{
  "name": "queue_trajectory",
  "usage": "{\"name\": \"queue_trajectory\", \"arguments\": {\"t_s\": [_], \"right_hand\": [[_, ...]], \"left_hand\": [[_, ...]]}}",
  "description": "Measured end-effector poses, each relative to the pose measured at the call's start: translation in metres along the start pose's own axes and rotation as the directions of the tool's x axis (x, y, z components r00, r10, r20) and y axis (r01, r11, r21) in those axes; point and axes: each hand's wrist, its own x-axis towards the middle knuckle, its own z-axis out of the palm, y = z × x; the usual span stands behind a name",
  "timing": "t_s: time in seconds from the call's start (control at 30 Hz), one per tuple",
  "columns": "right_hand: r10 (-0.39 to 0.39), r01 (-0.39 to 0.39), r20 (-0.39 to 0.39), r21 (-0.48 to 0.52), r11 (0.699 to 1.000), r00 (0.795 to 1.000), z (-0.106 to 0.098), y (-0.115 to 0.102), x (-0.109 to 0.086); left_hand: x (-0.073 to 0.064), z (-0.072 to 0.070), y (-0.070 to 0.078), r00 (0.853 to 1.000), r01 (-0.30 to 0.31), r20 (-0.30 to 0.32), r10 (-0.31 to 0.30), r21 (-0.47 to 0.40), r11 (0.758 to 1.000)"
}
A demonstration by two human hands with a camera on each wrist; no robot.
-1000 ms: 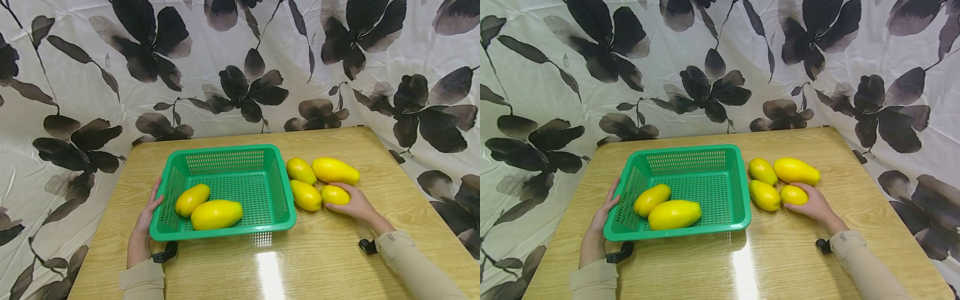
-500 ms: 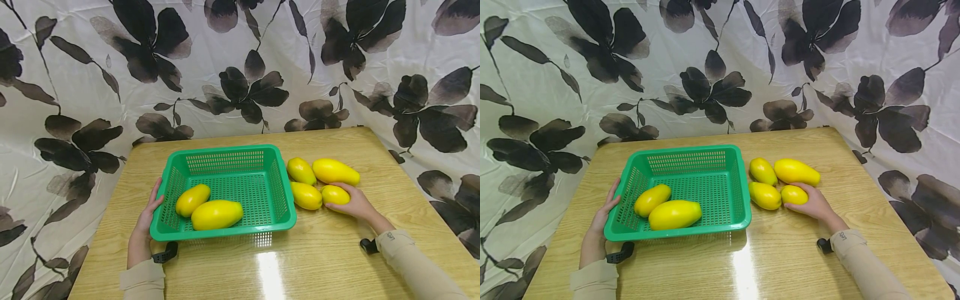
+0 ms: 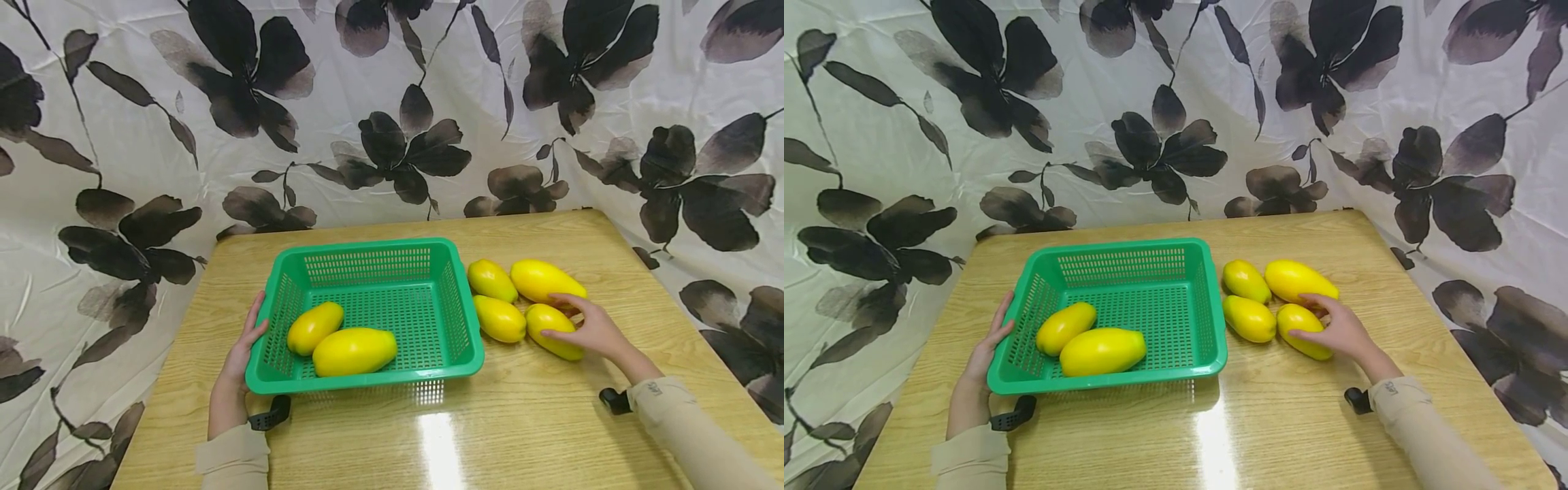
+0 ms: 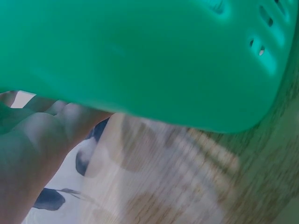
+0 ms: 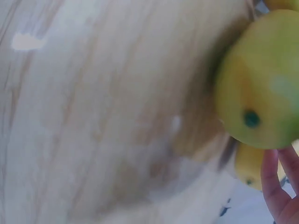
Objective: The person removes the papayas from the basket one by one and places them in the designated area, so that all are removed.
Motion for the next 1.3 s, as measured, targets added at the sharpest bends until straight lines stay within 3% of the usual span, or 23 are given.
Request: {"name": "queue_trajectory", "arguments": {"t_s": [0.27, 0.6, 0.93, 1.3], "right_hand": [[-0.007, 0.007, 0.003, -0.001, 1.0, 1.0, -0.015, -0.017, 0.001], [-0.104, 0.105, 0.025, -0.042, 0.994, 0.994, -0.033, -0.045, 0.012], [-0.19, 0.192, 0.059, -0.018, 0.981, 0.98, -0.04, -0.08, 0.029], [-0.361, 0.35, 0.137, 0.093, 0.932, 0.923, -0.025, -0.124, 0.059]], "left_hand": [[0.0, -0.001, -0.001, 1.0, 0.007, -0.004, -0.007, -0.001, 1.0], [0.0, -0.001, -0.003, 1.0, -0.009, 0.008, 0.009, -0.02, 1.0], [0.0, -0.002, -0.002, 1.0, 0.003, -0.003, -0.003, 0.002, 1.0], [0.0, 0.0, 0.0, 0.999, 0.029, -0.021, -0.029, 0.004, 1.0]]}}
